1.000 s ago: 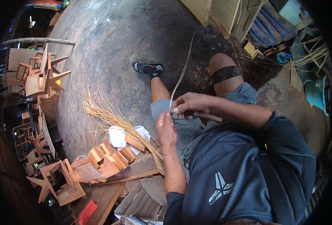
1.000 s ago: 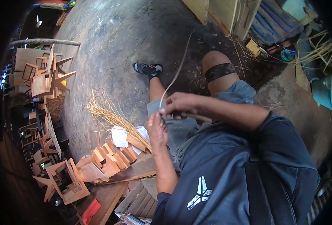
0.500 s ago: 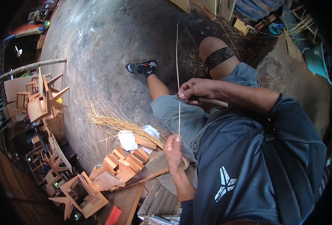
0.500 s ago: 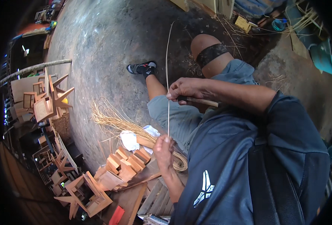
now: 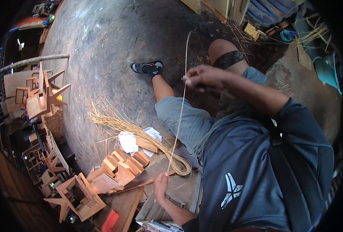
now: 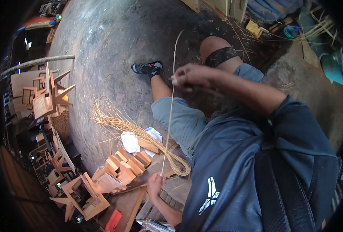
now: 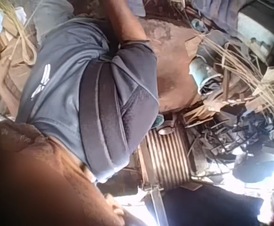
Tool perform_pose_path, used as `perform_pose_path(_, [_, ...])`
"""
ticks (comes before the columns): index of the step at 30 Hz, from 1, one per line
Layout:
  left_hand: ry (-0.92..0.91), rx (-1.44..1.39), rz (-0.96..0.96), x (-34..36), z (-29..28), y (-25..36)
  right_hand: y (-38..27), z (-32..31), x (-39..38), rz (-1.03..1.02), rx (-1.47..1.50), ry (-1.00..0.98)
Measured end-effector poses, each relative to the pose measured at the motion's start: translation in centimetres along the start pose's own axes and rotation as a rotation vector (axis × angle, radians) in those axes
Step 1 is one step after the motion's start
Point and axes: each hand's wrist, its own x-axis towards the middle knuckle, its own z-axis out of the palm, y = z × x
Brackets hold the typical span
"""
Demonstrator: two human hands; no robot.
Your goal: Scraping and smoothing a long rattan or wood strand for furniture weaving.
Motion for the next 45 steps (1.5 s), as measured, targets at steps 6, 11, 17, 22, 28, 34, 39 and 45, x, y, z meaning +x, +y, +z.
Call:
perform_pose_path(6, [0.055,-0.108,0.399,7.7,10.4,16.6,2.4,4.8,-2.1,0.103,-0.021,-0.033])
perform_pose_path(11, [0.023,-0.392,0.452,9.0,15.1,20.0,1.5,5.3,-2.9,0.180,0.042,-0.048])
perform_pose_path(17, [0.004,-0.336,0.318,5.5,13.9,18.6,1.3,2.8,-2.4,0.223,0.136,-0.050])
perform_pose_path(22, [-0.025,-0.412,0.220,1.6,11.9,15.0,0.3,1.3,-1.4,0.200,0.159,-0.074])
perform_pose_path(28, [-0.023,-0.499,0.198,2.0,12.7,14.5,-1.0,2.8,-3.3,0.259,-0.152,-0.043])
perform_pose_path(34, [-0.025,-0.553,0.314,3.6,14.8,16.2,1.3,6.2,-4.2,0.213,-0.196,-0.049])
perform_pose_path(39, [0.023,-0.476,0.347,3.0,14.8,16.1,0.5,5.6,-5.2,0.355,-0.223,-0.087])
perform_pose_path(45, [0.038,-0.468,0.377,2.5,15.3,15.7,2.9,5.9,-5.8,0.289,0.003,-0.064])
